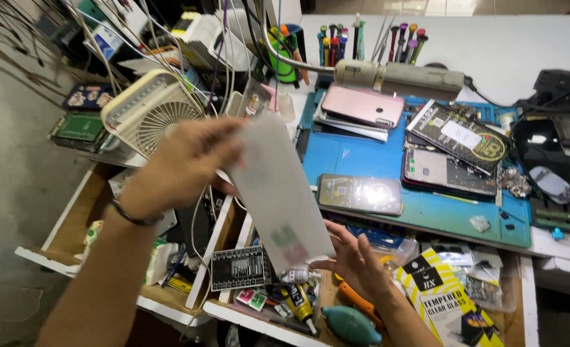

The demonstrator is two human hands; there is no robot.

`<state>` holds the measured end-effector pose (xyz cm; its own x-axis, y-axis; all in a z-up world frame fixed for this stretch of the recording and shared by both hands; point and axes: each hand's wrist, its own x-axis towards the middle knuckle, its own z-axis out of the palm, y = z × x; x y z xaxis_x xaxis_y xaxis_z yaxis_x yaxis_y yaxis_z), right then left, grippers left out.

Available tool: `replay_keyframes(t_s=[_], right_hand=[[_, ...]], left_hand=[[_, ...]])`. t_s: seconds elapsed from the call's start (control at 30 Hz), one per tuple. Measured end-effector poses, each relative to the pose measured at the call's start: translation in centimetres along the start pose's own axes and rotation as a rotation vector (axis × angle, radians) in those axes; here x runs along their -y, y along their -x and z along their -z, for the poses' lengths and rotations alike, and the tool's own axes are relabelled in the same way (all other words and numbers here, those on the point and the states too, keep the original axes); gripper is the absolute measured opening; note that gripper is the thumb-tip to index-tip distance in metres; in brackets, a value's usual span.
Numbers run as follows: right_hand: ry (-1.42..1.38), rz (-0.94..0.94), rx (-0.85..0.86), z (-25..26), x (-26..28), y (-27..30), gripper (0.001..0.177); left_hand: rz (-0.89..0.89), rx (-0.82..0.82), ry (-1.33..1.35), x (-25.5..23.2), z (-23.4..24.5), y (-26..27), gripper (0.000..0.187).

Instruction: The person unpacks a tempered glass screen protector from its box, removes the protective film, and cleans the smartphone screen with a wipe. They then align and apply the screen protector to the phone.

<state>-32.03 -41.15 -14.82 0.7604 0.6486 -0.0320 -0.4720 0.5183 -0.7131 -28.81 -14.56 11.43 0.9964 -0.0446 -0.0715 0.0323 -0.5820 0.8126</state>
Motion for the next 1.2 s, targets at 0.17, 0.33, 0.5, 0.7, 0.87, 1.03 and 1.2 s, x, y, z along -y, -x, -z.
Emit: replay_keyframes(t_s=[0.17, 0.33, 0.5, 0.7, 0.87, 1.03, 1.2], right_hand=[[-0.556, -0.262, 0.316, -3.3, 1.1, 3.7, 0.13], [-0.43, -0.169, -0.12, 0.0, -0.6, 8.5, 0.085], [-0.237, -0.04, -0.552, 1.3, -1.4, 10.4, 0.077], [-0.111, -0.005, -0.6, 2.7, -2.6, 9.5, 0.074], [-0.291, 0.027, -0.56, 2.1, -2.3, 8.8, 0.077], [-0.158, 0.081, -0.59, 1.9, -2.2, 8.9, 0.079], [-0.36, 0.149, -0.385, 1.4, -0.6, 8.8, 0.077]], left_hand=[[-0.006, 0.498, 0.188, 3.8, -11.3, 0.2, 0.038], [-0.035, 0.416, 0.485, 6.4, -17.4, -0.4, 0.075], [0.108, 0.273, 0.421, 8.7, -22.8, 3.5, 0.074], [0.314, 0.206, 0.741, 13.5, -25.2, 5.9, 0.026], [0.376, 0.193, 0.868, 14.4, -24.3, 6.1, 0.025], [0.323, 0.186, 0.9, 15.2, -24.3, 5.7, 0.029], [0.294, -0.038, 1.002, 15.4, -21.8, 5.0, 0.034]])
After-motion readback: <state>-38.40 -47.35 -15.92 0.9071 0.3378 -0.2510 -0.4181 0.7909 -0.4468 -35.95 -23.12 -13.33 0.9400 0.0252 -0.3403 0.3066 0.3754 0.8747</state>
